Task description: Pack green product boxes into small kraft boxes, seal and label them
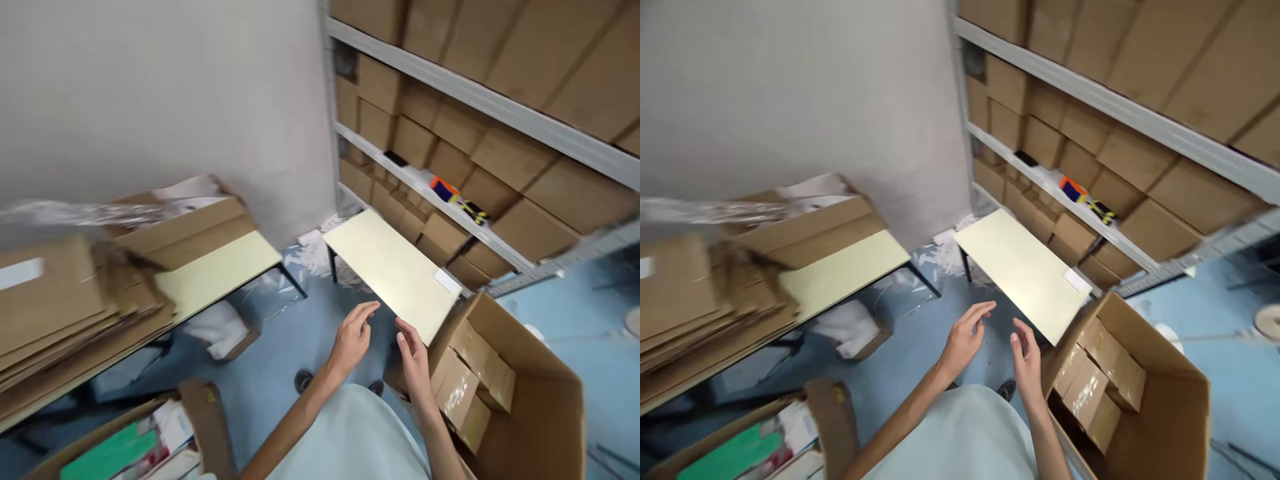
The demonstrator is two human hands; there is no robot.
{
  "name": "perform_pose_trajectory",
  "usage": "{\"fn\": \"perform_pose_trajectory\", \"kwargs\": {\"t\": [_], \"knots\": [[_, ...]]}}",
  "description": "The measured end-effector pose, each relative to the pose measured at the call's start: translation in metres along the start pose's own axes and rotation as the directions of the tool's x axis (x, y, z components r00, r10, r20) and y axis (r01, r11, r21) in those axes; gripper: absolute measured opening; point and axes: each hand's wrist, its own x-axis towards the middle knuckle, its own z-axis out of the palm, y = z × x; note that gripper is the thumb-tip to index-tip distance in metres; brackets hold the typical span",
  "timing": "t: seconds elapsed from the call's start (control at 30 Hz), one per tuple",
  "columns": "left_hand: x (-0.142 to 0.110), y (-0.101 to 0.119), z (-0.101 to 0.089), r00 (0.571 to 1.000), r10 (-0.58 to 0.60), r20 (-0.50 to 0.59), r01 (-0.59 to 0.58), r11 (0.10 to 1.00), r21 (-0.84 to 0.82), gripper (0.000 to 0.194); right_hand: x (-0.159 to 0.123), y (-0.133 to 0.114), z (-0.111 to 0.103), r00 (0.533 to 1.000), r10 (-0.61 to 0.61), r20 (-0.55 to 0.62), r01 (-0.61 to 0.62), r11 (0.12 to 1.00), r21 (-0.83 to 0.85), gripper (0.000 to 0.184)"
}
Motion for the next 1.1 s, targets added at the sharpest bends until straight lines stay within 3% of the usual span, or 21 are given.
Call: {"fn": "perform_pose_trajectory", "kwargs": {"t": [0.13,0.3,0.4,0.5,0.6,0.7,0.83,0.97,1.1], "knots": [[-0.018,-0.033,-0.109,0.981,-0.046,-0.19,0.054,0.998,0.034,0.064,0.007,-0.022,0.108,0.983,-0.07,0.169,0.073,0.997,-0.012,0.052],[-0.061,-0.072,-0.241,0.899,-0.088,-0.43,0.154,0.981,0.12,0.064,-0.009,-0.045,0.255,0.915,-0.111,0.387,0.102,0.994,0.045,0.053],[-0.093,-0.083,-0.306,0.798,-0.103,-0.594,0.245,0.956,0.164,0.067,-0.032,-0.055,0.331,0.84,-0.103,0.532,0.097,0.995,0.04,0.051],[-0.131,-0.092,-0.354,0.644,-0.135,-0.753,0.366,0.919,0.148,0.066,-0.052,-0.056,0.392,0.703,-0.084,0.706,0.119,0.993,-0.001,0.047],[-0.172,-0.102,-0.383,0.458,-0.163,-0.874,0.482,0.871,0.091,0.06,-0.062,-0.05,0.448,0.538,-0.039,0.842,0.139,0.989,-0.043,0.045],[-0.211,-0.11,-0.401,0.267,-0.188,-0.945,0.586,0.81,0.005,0.056,-0.071,-0.042,0.508,0.37,0.01,0.929,0.158,0.985,-0.073,0.044],[-0.252,-0.111,-0.421,0.004,-0.215,-0.977,0.691,0.707,-0.153,0.054,-0.1,-0.041,0.588,0.088,0.061,0.994,0.158,0.985,-0.074,0.043],[-0.273,-0.11,-0.438,-0.219,-0.183,-0.958,0.725,0.627,-0.286,0.053,-0.136,-0.049,0.654,-0.164,0.081,0.983,0.16,0.986,-0.054,0.043],[-0.278,-0.116,-0.437,-0.42,-0.163,-0.893,0.686,0.588,-0.429,0.052,-0.164,-0.045,0.701,-0.366,0.134,0.921,0.222,0.974,-0.054,0.045]]}}
